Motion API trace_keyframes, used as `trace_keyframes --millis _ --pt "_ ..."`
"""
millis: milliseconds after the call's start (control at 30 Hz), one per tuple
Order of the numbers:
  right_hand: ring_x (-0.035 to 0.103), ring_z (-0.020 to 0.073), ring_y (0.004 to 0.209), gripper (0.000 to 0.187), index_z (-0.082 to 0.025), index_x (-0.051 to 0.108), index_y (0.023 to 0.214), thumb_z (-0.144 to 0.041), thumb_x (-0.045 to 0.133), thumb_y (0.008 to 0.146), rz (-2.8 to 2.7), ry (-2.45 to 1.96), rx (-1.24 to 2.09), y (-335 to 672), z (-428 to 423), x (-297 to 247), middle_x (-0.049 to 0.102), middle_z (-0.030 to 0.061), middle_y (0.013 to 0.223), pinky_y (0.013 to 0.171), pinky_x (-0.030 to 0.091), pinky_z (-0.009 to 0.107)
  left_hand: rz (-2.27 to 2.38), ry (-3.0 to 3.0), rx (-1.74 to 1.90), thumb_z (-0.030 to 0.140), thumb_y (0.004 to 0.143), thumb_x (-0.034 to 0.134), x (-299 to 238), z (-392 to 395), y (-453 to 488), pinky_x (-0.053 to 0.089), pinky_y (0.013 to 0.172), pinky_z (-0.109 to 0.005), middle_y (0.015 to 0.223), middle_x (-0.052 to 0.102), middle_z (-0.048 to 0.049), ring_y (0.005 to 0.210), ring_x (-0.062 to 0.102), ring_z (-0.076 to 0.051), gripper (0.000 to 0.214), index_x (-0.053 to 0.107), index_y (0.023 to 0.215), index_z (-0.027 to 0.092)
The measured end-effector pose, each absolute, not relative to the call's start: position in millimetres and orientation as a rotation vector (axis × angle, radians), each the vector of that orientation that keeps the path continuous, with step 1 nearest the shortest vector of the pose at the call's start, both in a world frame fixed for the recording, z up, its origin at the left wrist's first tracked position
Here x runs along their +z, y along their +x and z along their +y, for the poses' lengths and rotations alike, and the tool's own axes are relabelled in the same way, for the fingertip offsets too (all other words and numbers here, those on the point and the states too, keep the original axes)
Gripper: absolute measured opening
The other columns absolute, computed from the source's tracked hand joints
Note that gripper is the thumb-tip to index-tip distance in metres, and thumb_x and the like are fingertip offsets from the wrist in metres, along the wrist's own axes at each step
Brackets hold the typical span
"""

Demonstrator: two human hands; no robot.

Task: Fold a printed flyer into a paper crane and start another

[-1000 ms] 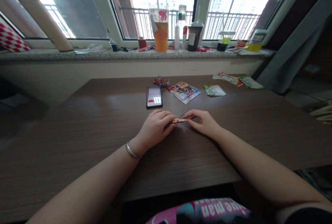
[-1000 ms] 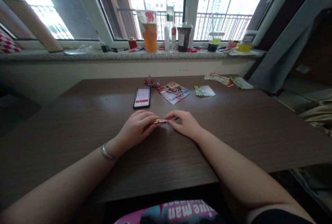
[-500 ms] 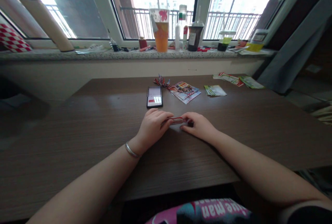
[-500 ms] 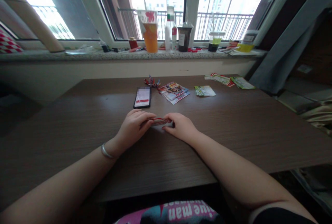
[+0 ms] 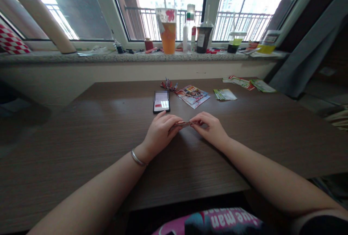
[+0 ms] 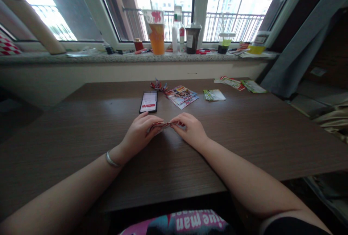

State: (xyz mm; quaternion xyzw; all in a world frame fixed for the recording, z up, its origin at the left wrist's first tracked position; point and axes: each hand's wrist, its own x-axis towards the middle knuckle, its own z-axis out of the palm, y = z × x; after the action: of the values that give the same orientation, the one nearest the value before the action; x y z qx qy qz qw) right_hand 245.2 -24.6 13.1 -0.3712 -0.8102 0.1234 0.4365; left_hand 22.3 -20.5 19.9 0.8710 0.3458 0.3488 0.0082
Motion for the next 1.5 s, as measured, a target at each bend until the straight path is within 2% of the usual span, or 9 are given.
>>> trace_keyframes --millis 267,633,900,1167,1500 --pt "0.060 0.0148 0.079 0.011 -0.022 0.066 0.097 -0.025 0.062 0.088 -1.996 -0.850 0.213 243 -30 16 0.067 0.0047 0.088 0.074 0.052 0.030 1.039 2.773 1.190 0.026 0.091 0.057 21 -22 22 0.039 0.102 -0.042 0.098 0.072 -0.0023 0.092 0.066 -0.017 0.010 0.062 0.098 0.021" --pt "0.061 0.0151 0.079 0.003 -0.023 0.068 0.087 -0.024 0.065 0.085 -1.981 -0.816 0.222 240 -29 16 0.066 0.0035 0.082 0.072 0.051 0.029 1.005 2.793 1.244 0.024 0.090 0.059 21 -22 21 0.037 0.103 -0.042 0.098 0.073 -0.0009 0.090 0.067 -0.016 0.007 0.065 0.093 0.023" --pt "0.062 0.0158 0.081 0.005 -0.023 0.066 0.080 -0.020 0.063 0.084 -1.970 -0.908 0.151 239 -32 18 0.066 0.0028 0.082 0.075 0.051 0.030 0.995 2.775 1.294 0.021 0.089 0.058 22 -25 24 0.036 0.105 -0.043 0.102 0.071 -0.0027 0.096 0.064 -0.017 0.015 0.062 0.103 0.023" --pt "0.061 0.0174 0.084 0.008 -0.025 0.067 0.082 -0.025 0.061 0.087 -2.058 -0.984 -0.053 242 -35 24 0.068 0.0035 0.086 0.075 0.049 0.030 0.874 2.750 1.481 0.023 0.086 0.064 30 -34 28 0.044 0.097 -0.039 0.095 0.071 -0.0005 0.091 0.064 -0.016 0.013 0.062 0.098 0.025" --pt "0.060 0.0191 0.086 0.005 -0.025 0.065 0.088 -0.022 0.061 0.086 -2.033 -0.910 -0.050 241 -37 28 0.069 0.0037 0.090 0.080 0.049 0.035 0.951 2.601 1.534 0.021 0.085 0.065 28 -29 28 0.048 0.089 -0.037 0.092 0.072 -0.0014 0.087 0.064 -0.016 0.003 0.063 0.087 0.022"
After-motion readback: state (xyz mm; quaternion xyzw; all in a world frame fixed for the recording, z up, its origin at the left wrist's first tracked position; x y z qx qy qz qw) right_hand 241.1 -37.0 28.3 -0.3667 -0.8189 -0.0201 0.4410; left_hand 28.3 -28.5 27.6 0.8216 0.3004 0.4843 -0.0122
